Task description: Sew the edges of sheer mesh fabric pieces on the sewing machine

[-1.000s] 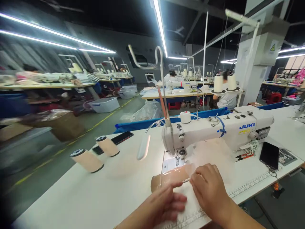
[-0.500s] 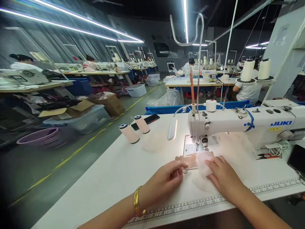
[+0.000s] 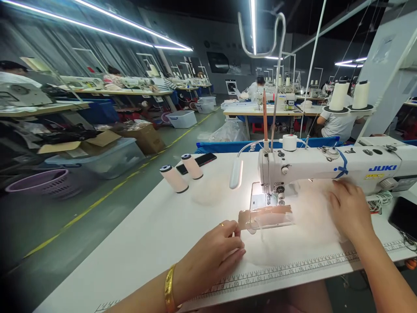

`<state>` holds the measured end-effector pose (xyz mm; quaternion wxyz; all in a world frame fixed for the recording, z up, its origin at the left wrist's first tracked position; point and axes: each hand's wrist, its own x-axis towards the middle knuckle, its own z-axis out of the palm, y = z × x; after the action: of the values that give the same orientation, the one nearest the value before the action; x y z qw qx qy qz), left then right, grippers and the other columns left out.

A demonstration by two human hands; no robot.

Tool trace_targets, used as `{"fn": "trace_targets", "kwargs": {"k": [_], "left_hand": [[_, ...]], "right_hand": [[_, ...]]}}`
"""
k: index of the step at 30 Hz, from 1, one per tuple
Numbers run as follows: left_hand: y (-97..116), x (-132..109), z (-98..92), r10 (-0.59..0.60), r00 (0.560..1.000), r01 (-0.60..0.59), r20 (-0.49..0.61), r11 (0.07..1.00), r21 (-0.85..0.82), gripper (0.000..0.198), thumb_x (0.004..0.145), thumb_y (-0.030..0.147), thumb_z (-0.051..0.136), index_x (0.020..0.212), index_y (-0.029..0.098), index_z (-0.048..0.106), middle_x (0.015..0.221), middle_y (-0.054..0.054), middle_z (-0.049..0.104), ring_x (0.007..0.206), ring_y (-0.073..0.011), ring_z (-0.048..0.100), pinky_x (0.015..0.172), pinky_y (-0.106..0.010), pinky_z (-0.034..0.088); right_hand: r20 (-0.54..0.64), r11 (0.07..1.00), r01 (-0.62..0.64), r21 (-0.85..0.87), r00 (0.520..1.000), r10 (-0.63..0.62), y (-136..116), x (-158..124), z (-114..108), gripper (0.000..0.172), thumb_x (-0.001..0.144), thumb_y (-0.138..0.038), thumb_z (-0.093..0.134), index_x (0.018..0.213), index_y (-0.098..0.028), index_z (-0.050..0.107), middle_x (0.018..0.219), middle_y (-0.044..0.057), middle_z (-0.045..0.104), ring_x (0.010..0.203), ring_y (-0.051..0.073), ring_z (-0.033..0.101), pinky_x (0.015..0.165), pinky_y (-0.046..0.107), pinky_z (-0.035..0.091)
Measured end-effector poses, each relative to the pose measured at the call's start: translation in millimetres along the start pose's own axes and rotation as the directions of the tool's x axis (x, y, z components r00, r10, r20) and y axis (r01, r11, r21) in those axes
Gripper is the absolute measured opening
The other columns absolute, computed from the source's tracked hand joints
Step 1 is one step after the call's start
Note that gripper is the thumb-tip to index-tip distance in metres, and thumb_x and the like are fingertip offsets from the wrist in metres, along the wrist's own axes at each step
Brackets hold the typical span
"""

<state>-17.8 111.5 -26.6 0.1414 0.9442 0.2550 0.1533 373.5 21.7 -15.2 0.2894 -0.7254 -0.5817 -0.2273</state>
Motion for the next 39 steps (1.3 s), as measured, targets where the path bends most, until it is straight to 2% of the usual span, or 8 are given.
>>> {"fn": "trace_targets", "kwargs": {"k": [3,10,16,19,25,29,34,39], "left_hand": [[5.9,-1.3,-4.7,-0.021,0.999,0.016,-0.045,0.993,-0.114,0.021,0.099,0.019,0.052,0.091,0.019,0.071,0.101,-0.009,0.067,0.090,-0.0226,0.062,0.078,-0.034,0.050],[29.9,24.4,-7.4,-0.149,0.986,0.169,0.080,0.862,-0.477,0.019,0.093,0.026,0.056,0.087,0.019,0.072,0.085,-0.004,0.070,0.078,-0.0183,0.061,0.074,-0.030,0.049],[32.3,34.8,-5.2,-0.352,0.791,0.598,0.501,0.270,-0.755,0.050,0.082,0.066,0.069,0.078,0.016,0.065,0.078,-0.005,0.070,0.066,-0.0179,0.064,0.066,-0.031,0.053],[29.4,35.1,5.7,-0.380,0.791,0.582,0.479,0.230,-0.780,0.056,0.065,0.066,0.085,0.068,0.017,0.060,0.064,0.001,0.059,0.062,-0.0149,0.057,0.060,-0.026,0.046],[8.1,24.7,8.6,-0.396,0.827,0.518,0.400,0.259,-0.815,0.058,0.063,0.069,0.086,0.074,0.017,0.063,0.067,0.003,0.058,0.064,-0.0153,0.053,0.060,-0.026,0.042],[2.2,15.1,-6.2,-0.408,0.805,0.534,0.431,0.184,-0.825,0.063,0.063,0.072,0.087,0.080,0.017,0.062,0.079,0.000,0.064,0.075,-0.0180,0.056,0.067,-0.026,0.043],[10.8,11.0,-21.9,-0.409,0.827,0.480,0.386,0.154,-0.864,0.056,0.069,0.066,0.087,0.078,0.018,0.058,0.080,0.000,0.064,0.076,-0.0168,0.056,0.070,-0.027,0.044],[18.1,13.2,-19.4,-0.397,0.849,0.450,0.349,0.195,-0.872,0.057,0.072,0.068,0.085,0.087,0.016,0.067,0.088,-0.004,0.069,0.081,-0.0191,0.061,0.078,-0.032,0.050]], "right_hand": [[-0.107,0.986,0.164,-0.007,0.981,-0.164,-31.4,-26.5,-16.3,0.026,0.104,-0.028,0.053,0.118,-0.016,0.072,0.111,0.017,0.074,0.104,0.036,0.063,0.096,0.052,0.047],[0.161,0.899,0.376,0.226,0.896,-0.415,-110.5,-59.6,25.6,0.019,0.100,-0.010,0.053,0.090,-0.019,0.067,0.091,0.008,0.069,0.082,0.026,0.059,0.071,0.037,0.044],[0.074,0.822,0.340,0.457,0.906,-0.416,-142.0,-69.5,31.1,0.020,0.103,-0.010,0.051,0.092,-0.021,0.064,0.089,0.004,0.068,0.080,0.021,0.059,0.072,0.033,0.046],[-0.020,0.654,0.430,0.622,0.844,-0.536,-158.2,-78.8,19.4,0.017,0.105,-0.013,0.052,0.107,-0.023,0.065,0.097,0.002,0.073,0.084,0.019,0.065,0.076,0.030,0.050],[0.214,0.800,0.222,0.557,0.892,-0.397,-122.8,-79.8,11.5,0.030,0.105,-0.024,0.057,0.134,-0.023,0.062,0.120,0.012,0.069,0.108,0.027,0.064,0.089,0.040,0.056],[0.345,0.844,0.041,0.535,0.901,-0.262,-81.9,-60.9,18.5,0.028,0.107,-0.026,0.047,0.095,-0.023,0.071,0.089,0.005,0.068,0.082,0.020,0.065,0.074,0.031,0.057],[0.149,0.929,-0.142,0.342,0.984,0.095,-27.9,-10.4,11.2,0.031,0.105,-0.036,0.047,0.107,-0.020,0.073,0.101,0.011,0.072,0.090,0.027,0.067,0.080,0.039,0.056],[0.004,0.953,-0.051,0.298,0.999,0.052,-38.7,-19.8,-0.3,0.033,0.100,-0.036,0.059,0.129,-0.023,0.069,0.122,0.016,0.070,0.117,0.036,0.063,0.101,0.056,0.049]]}}
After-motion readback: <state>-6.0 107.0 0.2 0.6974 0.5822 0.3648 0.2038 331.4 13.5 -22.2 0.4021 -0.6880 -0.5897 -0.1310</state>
